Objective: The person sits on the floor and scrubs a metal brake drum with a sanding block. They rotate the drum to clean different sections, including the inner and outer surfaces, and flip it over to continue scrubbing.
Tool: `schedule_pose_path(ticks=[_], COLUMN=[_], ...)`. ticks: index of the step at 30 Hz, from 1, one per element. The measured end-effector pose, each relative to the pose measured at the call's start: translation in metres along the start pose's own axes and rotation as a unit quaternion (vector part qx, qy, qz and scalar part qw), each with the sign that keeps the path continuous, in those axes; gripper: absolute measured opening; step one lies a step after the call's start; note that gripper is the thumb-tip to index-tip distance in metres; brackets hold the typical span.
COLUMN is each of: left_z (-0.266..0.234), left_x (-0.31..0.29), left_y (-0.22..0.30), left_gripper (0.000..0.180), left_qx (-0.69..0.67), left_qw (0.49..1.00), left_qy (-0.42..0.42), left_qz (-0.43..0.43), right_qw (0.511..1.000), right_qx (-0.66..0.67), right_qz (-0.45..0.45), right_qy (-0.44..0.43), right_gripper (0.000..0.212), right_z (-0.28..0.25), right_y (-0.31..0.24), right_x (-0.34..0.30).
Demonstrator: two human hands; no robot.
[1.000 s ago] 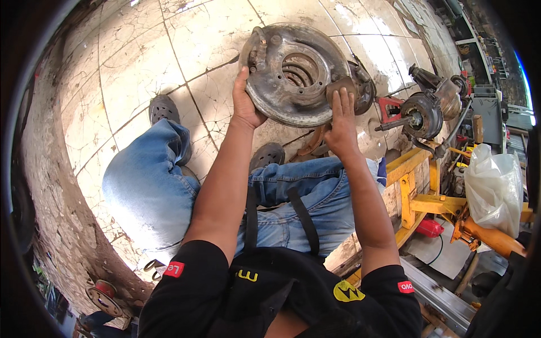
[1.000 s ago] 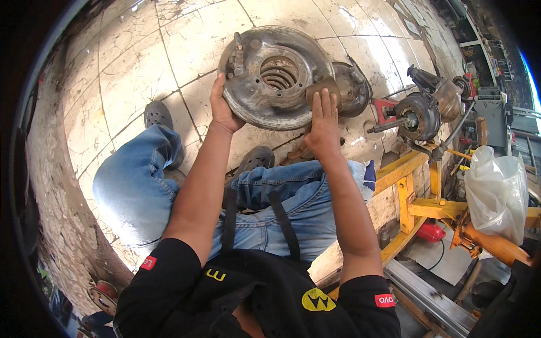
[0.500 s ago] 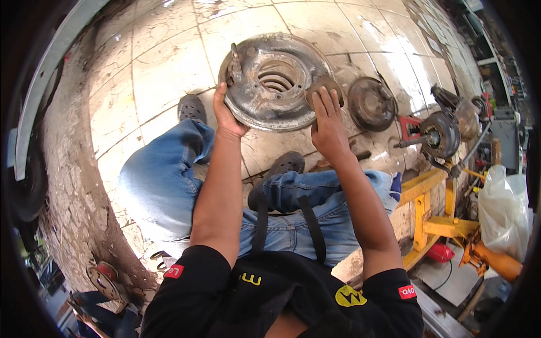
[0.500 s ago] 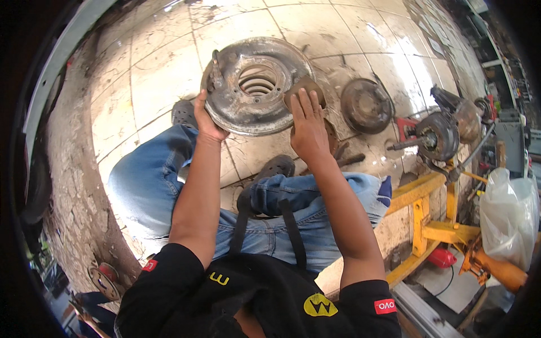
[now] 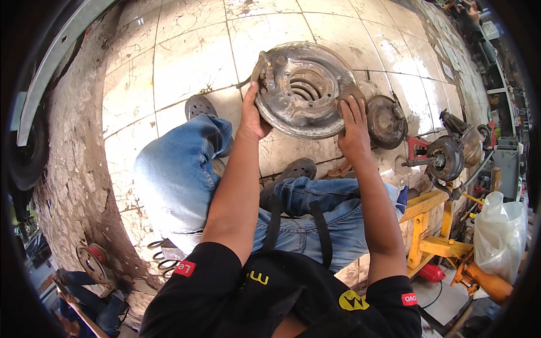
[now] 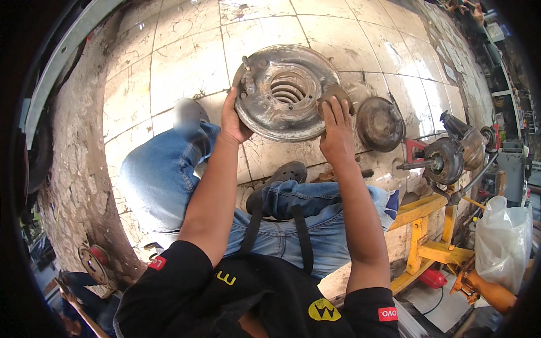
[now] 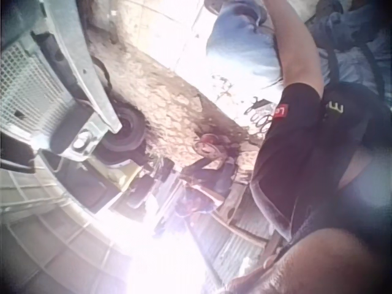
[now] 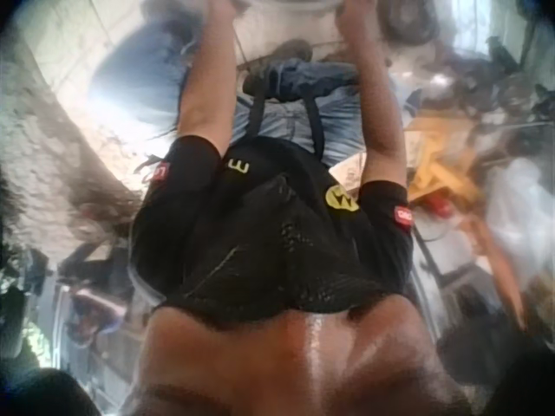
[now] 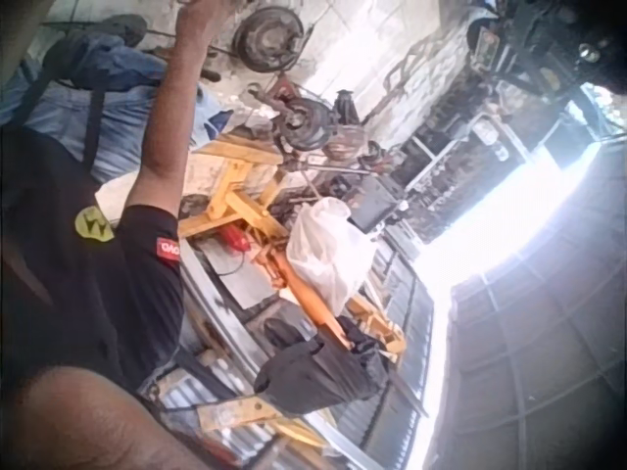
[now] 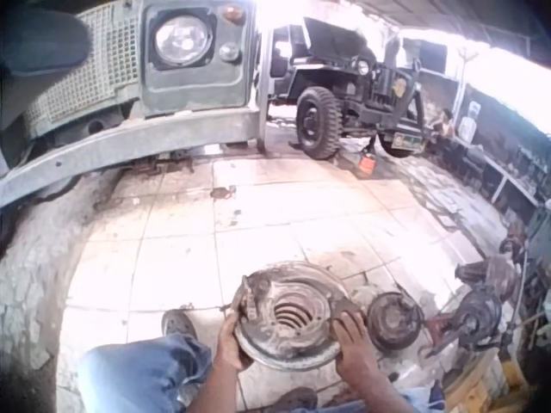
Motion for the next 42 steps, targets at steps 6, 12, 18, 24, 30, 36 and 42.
schedule_pose_path(ticks=[6, 12, 18, 24, 30, 36, 42], left_z=[-0.009, -0.003, 0.015, -0.004, 0.006, 0.017, 0.025], left_x=[0.014, 0.021, 0.006, 0.016, 0.017, 0.020, 0.018], left_y=[0.021, 0.019, 0.017, 0.013, 0.016, 0.019, 0.017], left_gripper=[0.063, 0.057, 0.064, 0.061, 0.057, 0.059, 0.058], left_qx=[-0.003, 0.002, 0.059, 0.056, 0.006, 0.030, 0.087], left_qw=[0.999, 0.998, 0.994, 0.996, 0.999, 0.998, 0.994], left_qy=[0.007, 0.041, 0.080, 0.065, 0.038, 0.040, 0.009], left_qz=[0.035, 0.041, 0.033, 0.036, 0.031, 0.036, 0.062], right_qw=[1.000, 1.000, 0.998, 0.992, 0.987, 0.992, 0.989], right_qx=[-0.004, -0.023, -0.006, -0.080, -0.132, -0.125, -0.135], right_qz=[-0.013, -0.010, 0.023, -0.037, -0.050, -0.021, -0.054], right_qy=[0.004, -0.017, -0.058, -0.095, -0.079, -0.017, 0.021], right_gripper=[0.075, 0.075, 0.079, 0.077, 0.075, 0.071, 0.064], right_z=[-0.002, -0.005, -0.015, -0.027, -0.026, -0.005, -0.004], right_y=[-0.009, -0.012, -0.010, -0.013, 0.000, 0.009, 0.026], right_x=[0.000, 0.003, 0.006, 0.020, 0.019, 0.006, 0.004])
Point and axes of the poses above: each hand's wrist, its own x-axis towards the middle knuckle, its own z-axis out of the palm, y = z × x, the point moved 2 cm from there along x, towards the middle knuckle, and after that the axes turned 2 degrees about y, right-handed, at the moved point
